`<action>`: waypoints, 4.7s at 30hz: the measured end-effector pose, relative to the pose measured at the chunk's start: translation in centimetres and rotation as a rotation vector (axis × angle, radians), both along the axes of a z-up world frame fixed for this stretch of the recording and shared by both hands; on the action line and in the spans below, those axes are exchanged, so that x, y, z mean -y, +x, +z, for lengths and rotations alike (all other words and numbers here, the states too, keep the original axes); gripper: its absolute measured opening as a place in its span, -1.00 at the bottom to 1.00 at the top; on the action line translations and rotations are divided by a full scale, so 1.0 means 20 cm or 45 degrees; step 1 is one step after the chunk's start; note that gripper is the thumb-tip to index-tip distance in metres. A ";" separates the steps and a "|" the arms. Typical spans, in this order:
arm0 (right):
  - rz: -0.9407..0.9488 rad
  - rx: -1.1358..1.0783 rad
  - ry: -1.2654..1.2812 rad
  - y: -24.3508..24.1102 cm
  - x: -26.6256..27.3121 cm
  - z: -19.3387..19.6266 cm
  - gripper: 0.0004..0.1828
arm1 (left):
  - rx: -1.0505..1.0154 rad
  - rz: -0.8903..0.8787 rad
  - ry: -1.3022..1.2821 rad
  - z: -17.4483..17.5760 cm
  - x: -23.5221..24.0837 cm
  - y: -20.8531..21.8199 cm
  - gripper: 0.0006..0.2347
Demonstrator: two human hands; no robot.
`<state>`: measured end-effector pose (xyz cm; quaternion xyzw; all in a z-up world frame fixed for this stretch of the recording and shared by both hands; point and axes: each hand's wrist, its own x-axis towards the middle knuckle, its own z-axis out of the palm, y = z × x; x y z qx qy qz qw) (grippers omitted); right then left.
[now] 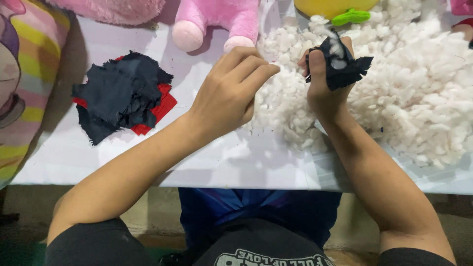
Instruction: The person sits at a table and stuffs white cotton filling into a small black fabric piece by hand. They repeatedly pinch the fabric edges to pack the cotton inside and adjust the shape of the stuffed item.
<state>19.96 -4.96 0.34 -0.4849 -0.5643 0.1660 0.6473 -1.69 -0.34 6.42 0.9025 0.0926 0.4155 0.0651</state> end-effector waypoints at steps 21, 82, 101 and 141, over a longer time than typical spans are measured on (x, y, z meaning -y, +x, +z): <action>-0.329 0.315 0.327 0.07 -0.02 0.05 -0.79 | -0.390 0.263 -0.155 -0.34 -0.19 0.38 -0.84; 0.060 0.599 0.066 -0.06 -0.02 0.07 -0.97 | 0.630 -0.086 -0.249 -0.29 -0.14 0.16 -0.96; 0.160 0.652 0.049 -0.05 -0.02 -0.04 -0.63 | 0.772 -0.129 -0.104 -0.26 -0.11 0.16 -0.96; 0.204 0.629 0.080 -0.09 -0.01 0.12 -0.69 | 0.528 -0.014 0.114 -0.39 -0.15 0.19 -0.94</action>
